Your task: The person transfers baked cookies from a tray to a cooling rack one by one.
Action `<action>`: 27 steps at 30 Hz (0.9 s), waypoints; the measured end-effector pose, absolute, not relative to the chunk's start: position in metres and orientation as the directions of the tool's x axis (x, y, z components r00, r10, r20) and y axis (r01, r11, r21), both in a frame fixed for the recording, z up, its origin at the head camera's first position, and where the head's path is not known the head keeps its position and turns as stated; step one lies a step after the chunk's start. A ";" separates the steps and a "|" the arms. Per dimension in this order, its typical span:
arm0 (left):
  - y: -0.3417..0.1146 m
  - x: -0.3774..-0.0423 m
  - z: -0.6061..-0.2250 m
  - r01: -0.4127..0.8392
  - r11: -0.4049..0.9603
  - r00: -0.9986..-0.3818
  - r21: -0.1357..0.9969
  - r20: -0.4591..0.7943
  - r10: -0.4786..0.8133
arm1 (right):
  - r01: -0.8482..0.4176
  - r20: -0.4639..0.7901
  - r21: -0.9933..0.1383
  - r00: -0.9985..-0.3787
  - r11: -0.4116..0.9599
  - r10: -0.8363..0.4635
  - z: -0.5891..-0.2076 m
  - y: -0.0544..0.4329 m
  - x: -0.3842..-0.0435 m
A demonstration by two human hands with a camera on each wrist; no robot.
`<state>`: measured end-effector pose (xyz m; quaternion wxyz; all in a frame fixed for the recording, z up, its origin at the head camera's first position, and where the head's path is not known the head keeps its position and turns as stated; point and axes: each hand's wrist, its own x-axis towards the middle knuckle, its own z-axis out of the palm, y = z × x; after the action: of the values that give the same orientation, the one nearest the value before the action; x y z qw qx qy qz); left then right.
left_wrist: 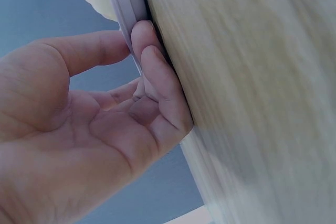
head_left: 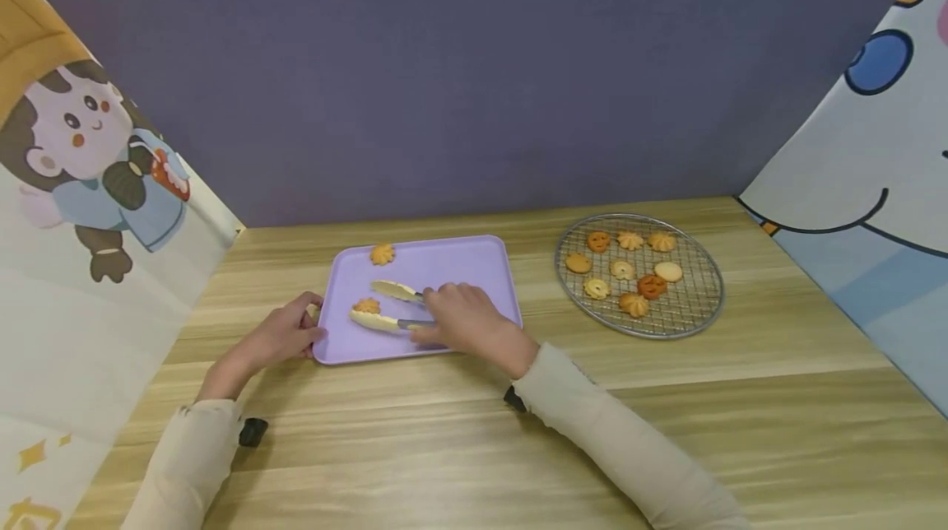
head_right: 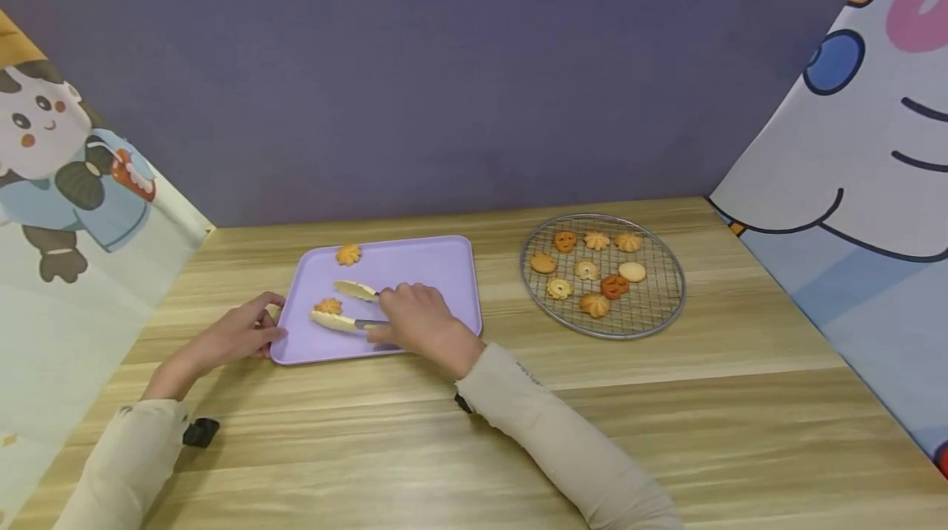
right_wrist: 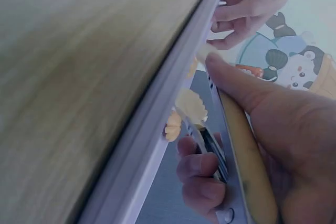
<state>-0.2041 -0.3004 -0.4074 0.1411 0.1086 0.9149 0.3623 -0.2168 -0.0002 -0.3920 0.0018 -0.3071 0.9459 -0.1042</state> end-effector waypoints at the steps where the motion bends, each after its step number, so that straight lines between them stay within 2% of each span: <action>1: -0.300 -0.204 -0.407 0.093 0.714 -0.937 0.694 -0.181 0.298 | -0.583 0.066 -0.201 -0.810 0.787 -0.583 -0.393 0.000 -0.217; 18: -0.298 -0.205 -0.408 0.079 0.725 -0.935 0.684 -0.202 0.292 | -0.625 0.126 -0.156 -0.780 0.765 -0.612 -0.396 0.009 -0.224; 27: -0.301 -0.205 -0.411 0.100 0.708 -0.940 0.699 -0.167 0.297 | -0.642 0.198 -0.086 -0.761 0.762 -0.618 -0.390 0.040 -0.221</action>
<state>-0.2052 -0.3011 -0.4111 0.1350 0.1086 0.9143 0.3661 -0.2208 0.0398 -0.3904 -0.0792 -0.3367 0.9353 -0.0746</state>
